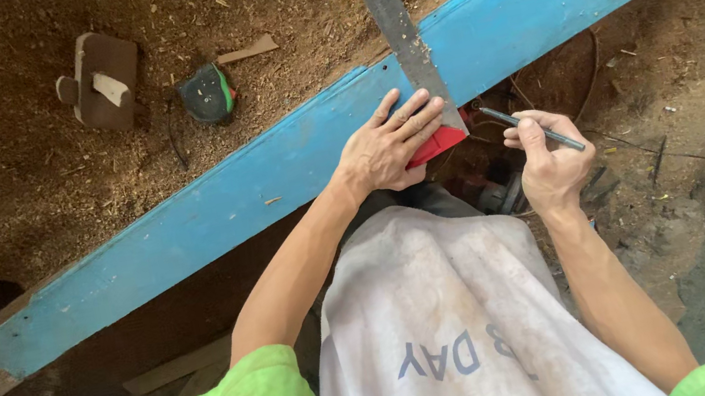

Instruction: The person uses a metal ruler and a red square to measure and mark a long blue-painted wooden plank. They draw straight lines and make small marks at specific intervals along the plank's length using a pencil.

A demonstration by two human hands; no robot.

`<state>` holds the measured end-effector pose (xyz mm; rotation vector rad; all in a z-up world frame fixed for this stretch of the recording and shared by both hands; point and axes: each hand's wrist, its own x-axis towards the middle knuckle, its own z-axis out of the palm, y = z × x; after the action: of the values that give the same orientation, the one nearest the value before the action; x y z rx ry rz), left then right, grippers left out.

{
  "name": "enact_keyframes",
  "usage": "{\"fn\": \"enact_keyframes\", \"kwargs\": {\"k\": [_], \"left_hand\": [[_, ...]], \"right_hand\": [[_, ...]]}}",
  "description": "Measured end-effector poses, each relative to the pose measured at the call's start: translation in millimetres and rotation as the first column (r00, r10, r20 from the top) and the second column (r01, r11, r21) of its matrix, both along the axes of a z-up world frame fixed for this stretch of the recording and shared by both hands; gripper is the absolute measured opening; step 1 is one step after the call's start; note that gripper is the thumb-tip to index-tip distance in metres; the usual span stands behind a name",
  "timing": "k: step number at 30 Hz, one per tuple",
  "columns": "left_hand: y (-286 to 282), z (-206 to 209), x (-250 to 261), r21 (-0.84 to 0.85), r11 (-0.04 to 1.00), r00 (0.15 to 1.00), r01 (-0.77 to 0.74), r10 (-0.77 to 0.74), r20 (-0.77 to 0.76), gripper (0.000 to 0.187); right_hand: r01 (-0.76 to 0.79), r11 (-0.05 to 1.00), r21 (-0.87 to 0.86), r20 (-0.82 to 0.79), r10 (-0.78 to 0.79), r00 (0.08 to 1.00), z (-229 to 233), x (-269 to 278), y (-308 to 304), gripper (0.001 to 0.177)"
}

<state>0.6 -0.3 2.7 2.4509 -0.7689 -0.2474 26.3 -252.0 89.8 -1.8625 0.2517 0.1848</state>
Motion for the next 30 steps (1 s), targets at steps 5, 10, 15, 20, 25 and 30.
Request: {"fn": "enact_keyframes", "kwargs": {"k": [5,10,15,20,25,30], "left_hand": [[-0.8,1.7,1.4,0.055,0.999,1.0,0.002,-0.002,0.002,0.089],[-1.0,1.3,0.8,0.055,0.998,1.0,0.001,0.0,-0.009,0.088],[-1.8,3.6,2.8,0.08,0.997,0.999,0.014,-0.011,-0.037,0.087],[-1.1,2.4,2.0,0.057,0.998,1.0,0.003,-0.002,-0.013,0.089],[-1.0,0.5,1.5,0.078,0.997,1.0,0.017,-0.015,-0.02,0.091],[-2.4,-2.9,1.0,0.098,0.995,1.0,0.009,-0.01,0.014,0.09]], "right_hand": [[0.026,0.995,0.099,0.024,-0.028,0.999,-9.1,10.9,8.7,0.023],[-0.038,0.997,0.064,0.028,0.036,0.999,-15.8,30.3,28.5,0.021],[-0.184,0.98,0.078,0.152,0.17,0.974,-19.0,62.5,65.5,0.016],[-0.313,0.942,-0.12,0.25,0.334,0.909,-10.2,77.8,80.9,0.012],[-0.408,0.854,-0.323,0.23,0.489,0.841,8.5,71.3,53.9,0.006],[-0.467,0.793,-0.391,0.038,0.52,0.853,27.8,36.0,14.0,0.007]]}}
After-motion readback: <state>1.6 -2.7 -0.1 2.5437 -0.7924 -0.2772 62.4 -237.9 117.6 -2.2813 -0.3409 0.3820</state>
